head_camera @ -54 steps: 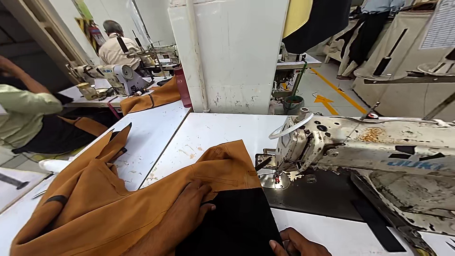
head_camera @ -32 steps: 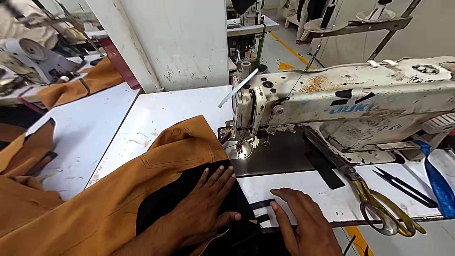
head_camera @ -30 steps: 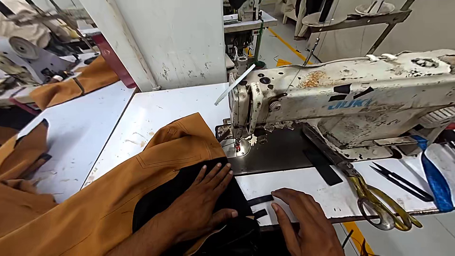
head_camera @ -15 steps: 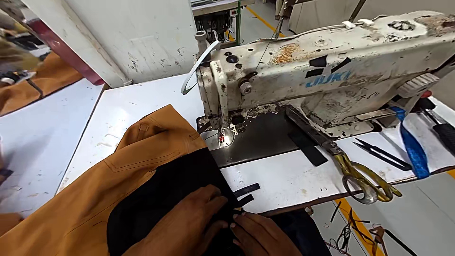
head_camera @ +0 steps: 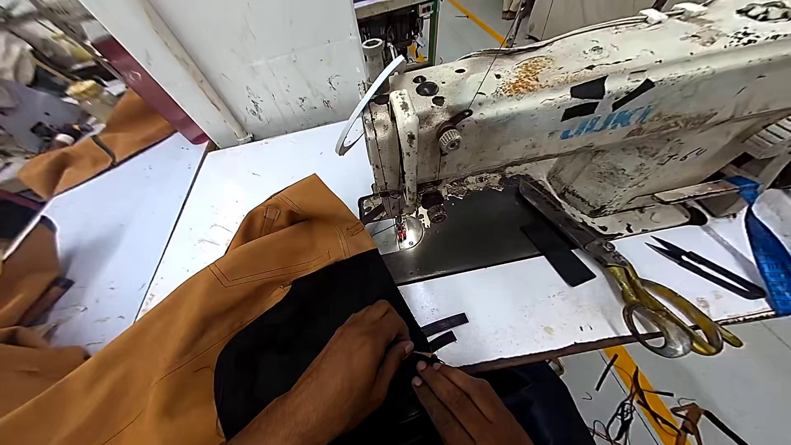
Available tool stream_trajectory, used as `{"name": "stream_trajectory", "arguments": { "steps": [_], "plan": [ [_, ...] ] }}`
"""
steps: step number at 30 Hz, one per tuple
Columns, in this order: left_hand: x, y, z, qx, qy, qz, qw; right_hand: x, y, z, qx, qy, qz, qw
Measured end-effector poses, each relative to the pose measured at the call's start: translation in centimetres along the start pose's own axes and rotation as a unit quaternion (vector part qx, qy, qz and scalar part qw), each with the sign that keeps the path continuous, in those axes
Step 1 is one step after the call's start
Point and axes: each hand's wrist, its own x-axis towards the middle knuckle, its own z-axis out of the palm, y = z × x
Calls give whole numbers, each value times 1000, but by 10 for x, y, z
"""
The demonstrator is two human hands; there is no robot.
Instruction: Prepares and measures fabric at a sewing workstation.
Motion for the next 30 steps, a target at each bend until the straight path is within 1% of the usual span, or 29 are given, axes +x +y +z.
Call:
{"name": "stream_trajectory", "arguments": {
  "steps": [2, 4, 6, 8, 11, 13, 16, 21, 26, 30],
  "plan": [
    [-2, 0, 0, -6, -2, 21, 1000, -3, 0, -1, 6, -5, 0, 1000],
    [-5, 1, 0, -14, -1, 29, 999, -6, -1, 0, 29, 9, 8, 999],
    [-8, 2, 2, -14, 9, 28, 999, -6, -2, -1, 54, 41, 47, 997],
    [-10, 3, 4, -17, 19, 20, 999, -3, -4, -5, 64, 67, 104, 990],
    [-10, 5, 6, -19, 29, 8, 999, 8, -1, -14, 72, 64, 176, 980],
    [-9, 6, 7, -21, 34, 2, 999, 14, 0, -17, 69, 52, 192, 978],
    [-10, 6, 7, -23, 30, 10, 999, 23, 2, -19, 58, 34, 182, 981],
    [-15, 3, 0, -48, 17, 39, 998, 30, 14, -14, 74, 22, 130, 989],
    [-20, -6, -15, -66, -31, 79, 994, 22, 29, -22, 99, -10, 65, 993],
    [-15, -12, -30, -75, -103, 99, 987, 28, 27, -19, 79, -16, 61, 995]
  ]
}}
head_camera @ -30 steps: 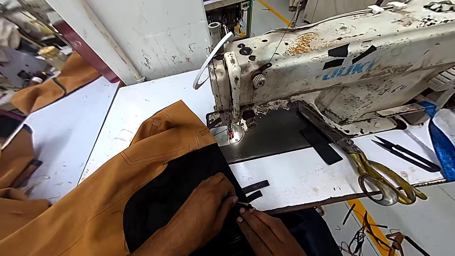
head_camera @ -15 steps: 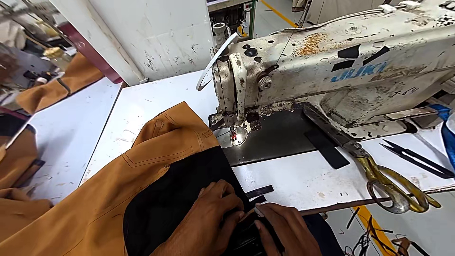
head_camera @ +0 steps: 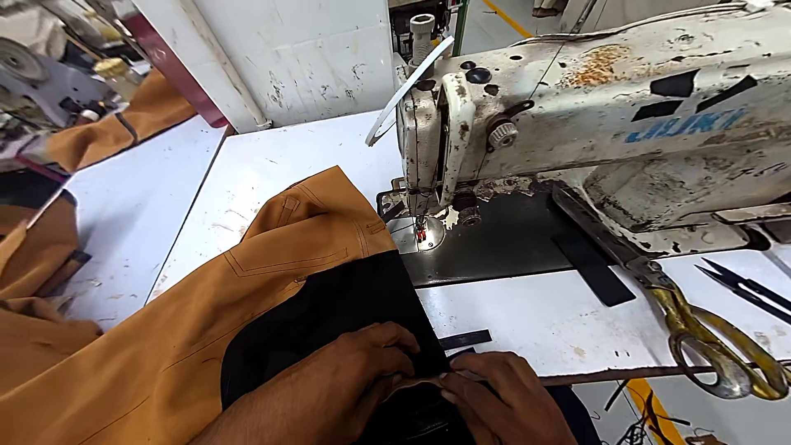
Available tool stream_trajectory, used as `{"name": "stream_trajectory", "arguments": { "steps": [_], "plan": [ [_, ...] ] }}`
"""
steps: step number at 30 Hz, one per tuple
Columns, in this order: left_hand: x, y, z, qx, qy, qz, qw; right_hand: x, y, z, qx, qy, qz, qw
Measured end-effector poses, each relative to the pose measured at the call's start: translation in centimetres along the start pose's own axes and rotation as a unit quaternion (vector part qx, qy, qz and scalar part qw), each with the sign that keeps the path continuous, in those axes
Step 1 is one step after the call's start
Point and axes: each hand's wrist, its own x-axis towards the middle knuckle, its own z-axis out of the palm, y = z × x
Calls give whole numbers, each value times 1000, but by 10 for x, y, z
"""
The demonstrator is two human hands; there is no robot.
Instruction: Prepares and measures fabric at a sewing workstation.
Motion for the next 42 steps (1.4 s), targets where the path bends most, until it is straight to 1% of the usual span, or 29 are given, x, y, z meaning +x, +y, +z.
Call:
{"name": "stream_trajectory", "arguments": {
  "steps": [4, 6, 8, 10, 12, 14, 16, 18, 20, 22, 24, 26, 27, 28, 30, 31, 32, 33, 35, 36, 38, 40, 41, 42],
  "plan": [
    [4, -1, -14, -22, -64, -2, 998, 19, -18, 9, -67, -5, -35, 997],
    [5, 0, -16, -27, -78, -7, 997, 22, -17, 9, -58, -6, -63, 996],
    [2, 0, -17, -30, -81, -5, 996, 18, -8, 8, -16, 1, -72, 997],
    [-4, 1, -16, -27, -76, 2, 997, 12, 2, 12, 28, 8, -62, 998],
    [-10, 1, -14, -22, -73, 12, 997, 8, 4, 17, 57, 27, -34, 997],
    [-14, 2, -12, -15, -73, 23, 997, 10, 2, 21, 61, 59, -1, 996],
    [-17, 5, -11, -6, -75, 23, 997, 14, 0, 21, 54, 66, 26, 996],
    [-16, 12, -6, 21, -46, 6, 999, 19, -2, 20, 42, 55, 45, 997],
    [-13, 18, 9, 84, 37, -20, 996, 24, -5, 18, 37, 47, 77, 995],
    [-8, 19, 27, 131, 112, -62, 983, 29, -6, 14, 44, 58, 113, 991],
    [-4, 21, 34, 127, 132, -106, 977, 29, -7, 8, 39, 110, 133, 984],
    [-3, 21, 35, 114, 133, -122, 977, 23, -11, -4, 28, 159, 106, 981],
    [-3, 21, 35, 110, 135, -123, 977, 15, -16, -10, 20, 150, 75, 986],
    [-4, 20, 36, 108, 136, -125, 977, 6, -20, -12, 1, 116, 34, 993],
    [-5, 18, 36, 109, 139, -130, 976, -6, -21, 1, -80, 2, -37, 996],
    [-5, 18, 35, 110, 139, -136, 975, -9, -19, 10, -124, -55, -41, 990],
    [-4, 17, 35, 115, 138, -134, 974, -9, -19, 14, -131, -82, -25, 988],
    [-3, 17, 34, 121, 137, -122, 975, -7, -20, 9, -90, -80, 7, 993],
    [-2, 18, 35, 123, 136, -62, 981, -6, -18, -18, 25, -9, 78, 997],
    [-4, 18, 37, 123, 129, -21, 984, -12, -13, -37, 51, 37, 104, 993],
    [-7, 16, 40, 138, 99, 50, 984, -38, 7, -70, 73, 119, 135, 981],
    [-11, 14, 42, 184, 70, 87, 977, -76, 32, -87, 79, 155, 179, 968],
    [-13, 12, 43, 206, 59, 94, 972, -99, 45, -87, 83, 162, 218, 959],
    [-14, 11, 44, 225, 53, 95, 968, -121, 60, -84, 86, 171, 276, 942]
  ]
}}
